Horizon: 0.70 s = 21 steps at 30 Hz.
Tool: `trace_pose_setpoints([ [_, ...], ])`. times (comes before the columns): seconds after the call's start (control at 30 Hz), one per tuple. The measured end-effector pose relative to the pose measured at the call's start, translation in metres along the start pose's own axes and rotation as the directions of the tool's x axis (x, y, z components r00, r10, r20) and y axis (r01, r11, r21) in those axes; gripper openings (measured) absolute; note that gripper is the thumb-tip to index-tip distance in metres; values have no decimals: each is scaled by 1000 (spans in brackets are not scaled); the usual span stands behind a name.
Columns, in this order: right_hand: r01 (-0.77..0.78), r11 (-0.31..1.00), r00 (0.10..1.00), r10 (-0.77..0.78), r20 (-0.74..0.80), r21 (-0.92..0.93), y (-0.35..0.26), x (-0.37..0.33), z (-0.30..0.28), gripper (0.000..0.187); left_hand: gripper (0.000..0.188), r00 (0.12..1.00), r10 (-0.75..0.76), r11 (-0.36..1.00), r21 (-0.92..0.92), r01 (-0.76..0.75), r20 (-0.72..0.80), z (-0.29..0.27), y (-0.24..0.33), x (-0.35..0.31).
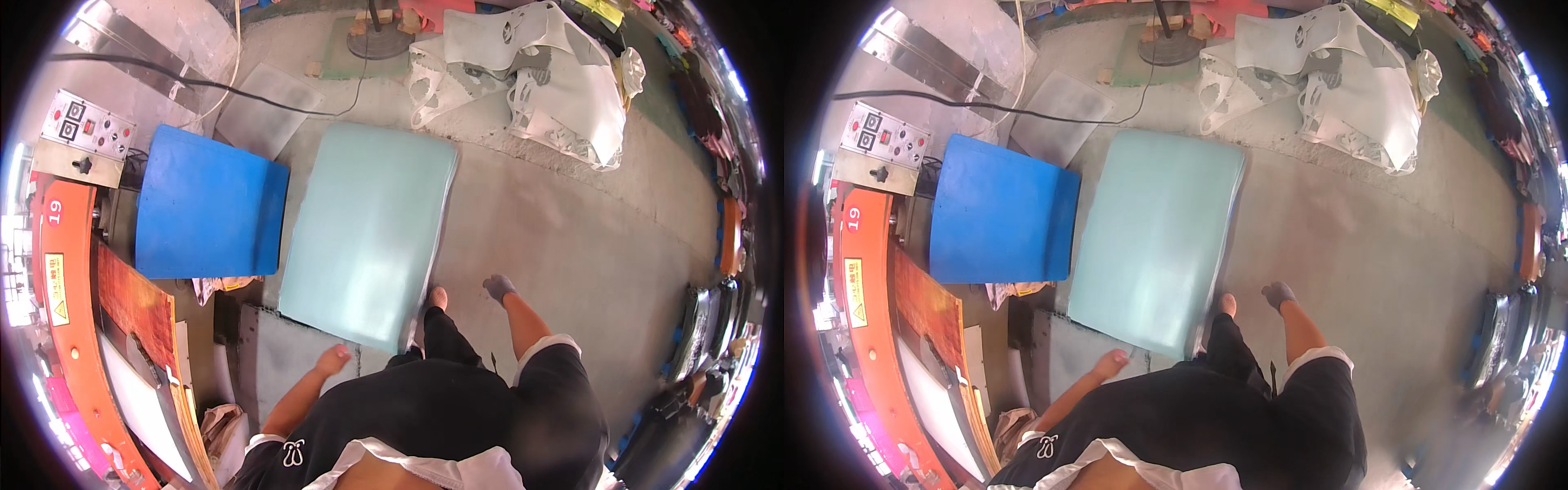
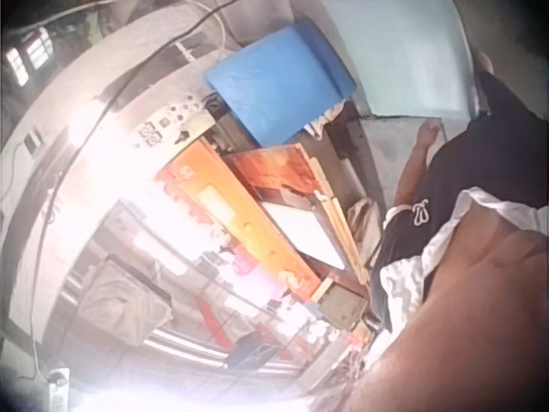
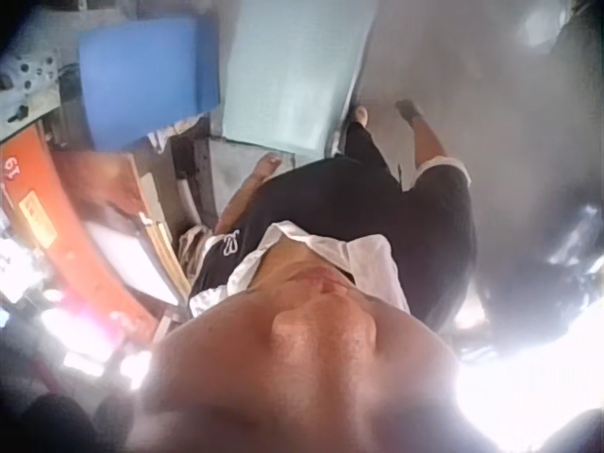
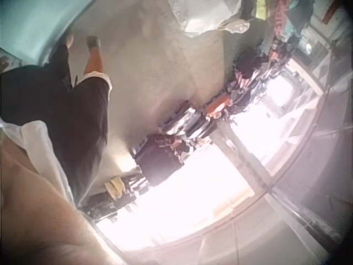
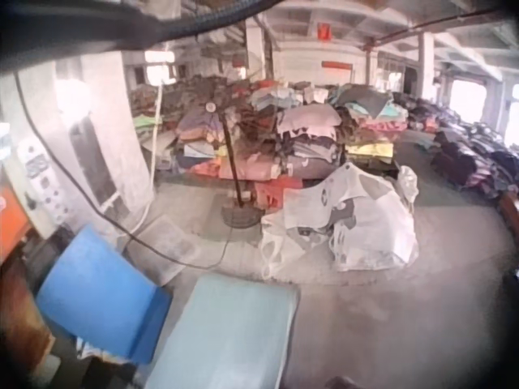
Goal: The person removes light-blue cut parts from a sheet, stacks them, and uses a green handheld tool to trim edges. They then place a new sheet on the machine bed and wipe its surface with a cloth.
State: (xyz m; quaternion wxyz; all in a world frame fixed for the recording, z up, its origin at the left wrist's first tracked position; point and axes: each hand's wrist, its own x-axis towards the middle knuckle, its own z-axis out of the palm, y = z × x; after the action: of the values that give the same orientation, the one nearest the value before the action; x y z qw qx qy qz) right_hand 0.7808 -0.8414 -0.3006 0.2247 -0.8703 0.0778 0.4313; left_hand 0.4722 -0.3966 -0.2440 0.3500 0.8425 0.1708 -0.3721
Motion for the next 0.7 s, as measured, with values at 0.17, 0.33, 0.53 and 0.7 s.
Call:
trace_pose_setpoints([
  [0.17,161,985,979,-167,-118,-54,-32,49,-42,39,29,893,61,986,-110,-123,-446,-54,-24,71],
  [0.33,175,979,964,-191,-185,-101,-82,156,-94,31,28,892,-146,929,-370,-25,-427,-43,-19,48],
  [0.53,205,975,971,-214,-109,-83,-166,323,-155,40,21,850,-511,685,-535,494,131,25,101,-7],
  [0.7,249,943,968,-251,23,-219,-226,425,-179,56,20,667,-694,247,-780,575,272,8,228,58],
])
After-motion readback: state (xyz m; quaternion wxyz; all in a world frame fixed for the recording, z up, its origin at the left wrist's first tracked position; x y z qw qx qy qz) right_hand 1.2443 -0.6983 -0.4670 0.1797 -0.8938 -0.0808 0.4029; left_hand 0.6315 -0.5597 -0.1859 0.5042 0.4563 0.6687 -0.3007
